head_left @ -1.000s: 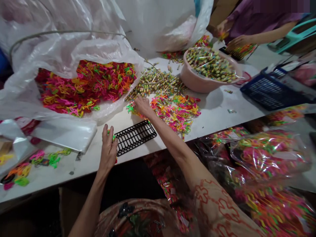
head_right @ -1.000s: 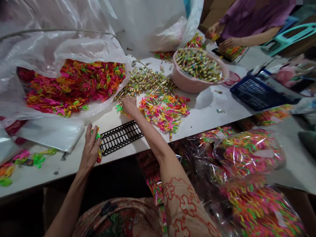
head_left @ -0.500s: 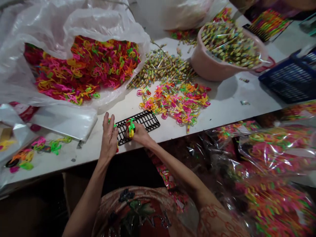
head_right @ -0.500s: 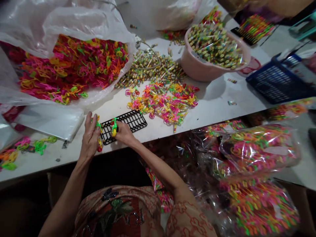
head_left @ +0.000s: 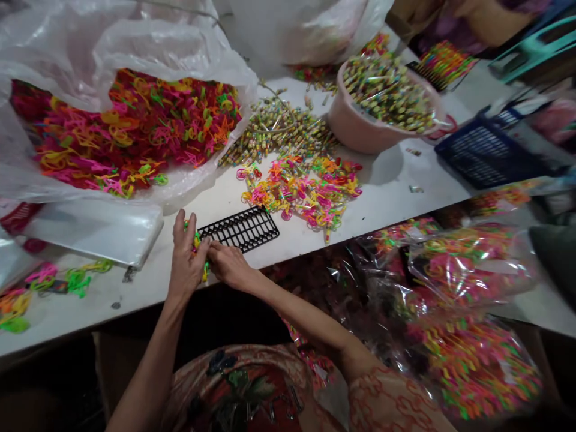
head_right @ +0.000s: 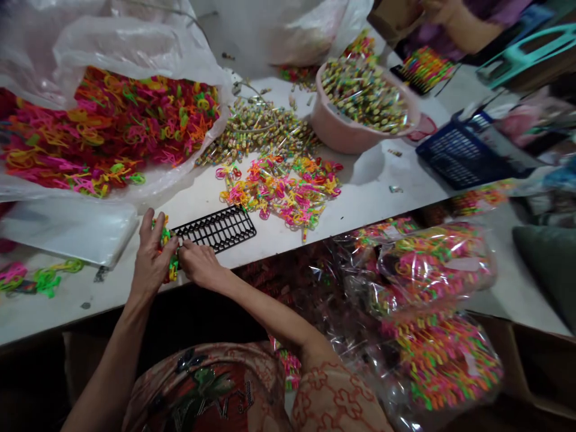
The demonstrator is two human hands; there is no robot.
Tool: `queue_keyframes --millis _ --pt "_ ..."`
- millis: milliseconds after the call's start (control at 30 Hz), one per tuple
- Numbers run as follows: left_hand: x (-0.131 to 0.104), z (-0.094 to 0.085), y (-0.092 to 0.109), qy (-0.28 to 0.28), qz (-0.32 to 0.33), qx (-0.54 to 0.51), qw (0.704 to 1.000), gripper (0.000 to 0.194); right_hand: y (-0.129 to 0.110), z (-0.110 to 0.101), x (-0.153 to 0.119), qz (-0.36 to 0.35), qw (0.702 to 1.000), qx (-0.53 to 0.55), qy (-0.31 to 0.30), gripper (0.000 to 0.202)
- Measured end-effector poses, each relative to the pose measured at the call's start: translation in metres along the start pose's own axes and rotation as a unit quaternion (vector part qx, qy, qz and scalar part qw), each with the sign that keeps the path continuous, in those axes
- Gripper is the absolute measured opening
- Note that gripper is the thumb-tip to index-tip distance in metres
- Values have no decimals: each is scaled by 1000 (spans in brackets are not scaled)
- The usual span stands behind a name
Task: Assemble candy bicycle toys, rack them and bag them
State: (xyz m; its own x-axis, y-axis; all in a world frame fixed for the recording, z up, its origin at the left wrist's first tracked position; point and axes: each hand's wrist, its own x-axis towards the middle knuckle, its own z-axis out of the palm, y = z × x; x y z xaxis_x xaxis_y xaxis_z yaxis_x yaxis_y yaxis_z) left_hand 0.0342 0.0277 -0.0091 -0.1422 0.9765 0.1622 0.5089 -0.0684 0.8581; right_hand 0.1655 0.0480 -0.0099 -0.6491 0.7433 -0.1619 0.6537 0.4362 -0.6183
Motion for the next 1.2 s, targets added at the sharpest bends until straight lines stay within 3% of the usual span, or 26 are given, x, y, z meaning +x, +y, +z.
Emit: queue_keyframes --millis 100,167,200,267,333,467,600,733,867,1000,1200 --pt "-2 -4 -1 -3 3 2 1000 56 30 -47 10 4 1000 -3 0 18" --pt "-3 -6 -2 1 17 12 1000 54 57 -88 20 127 981 -104 105 25" --pt "-4 -6 -2 3 28 22 999 53 71 -107 24 183 962 -160 127 28" --pt "-4 -5 -3 5 50 43 998 52 92 -134 33 225 942 -230 101 33" --pt "-3 -4 -3 -1 60 53 997 50 103 -144 39 214 939 -263 58 38" --pt "-3 -4 -1 -17 43 40 998 49 102 -137 38 193 949 -243 60 35" --pt "-3 -6 3 -28 31 40 998 51 94 -124 26 181 961 -160 134 27" --pt "-3 -6 5 -28 29 44 998 51 94 -107 14 129 977 62 161 16" --pt "-3 -5 5 -27 26 58 998 52 91 -85 5 98 939 286 161 15" --pt "-3 -5 5 -28 28 58 998 52 79 -60 4 85 908 348 218 17" --pt "-3 -6 6 -26 26 57 998 51 70 -33 13 118 832 511 181 30"
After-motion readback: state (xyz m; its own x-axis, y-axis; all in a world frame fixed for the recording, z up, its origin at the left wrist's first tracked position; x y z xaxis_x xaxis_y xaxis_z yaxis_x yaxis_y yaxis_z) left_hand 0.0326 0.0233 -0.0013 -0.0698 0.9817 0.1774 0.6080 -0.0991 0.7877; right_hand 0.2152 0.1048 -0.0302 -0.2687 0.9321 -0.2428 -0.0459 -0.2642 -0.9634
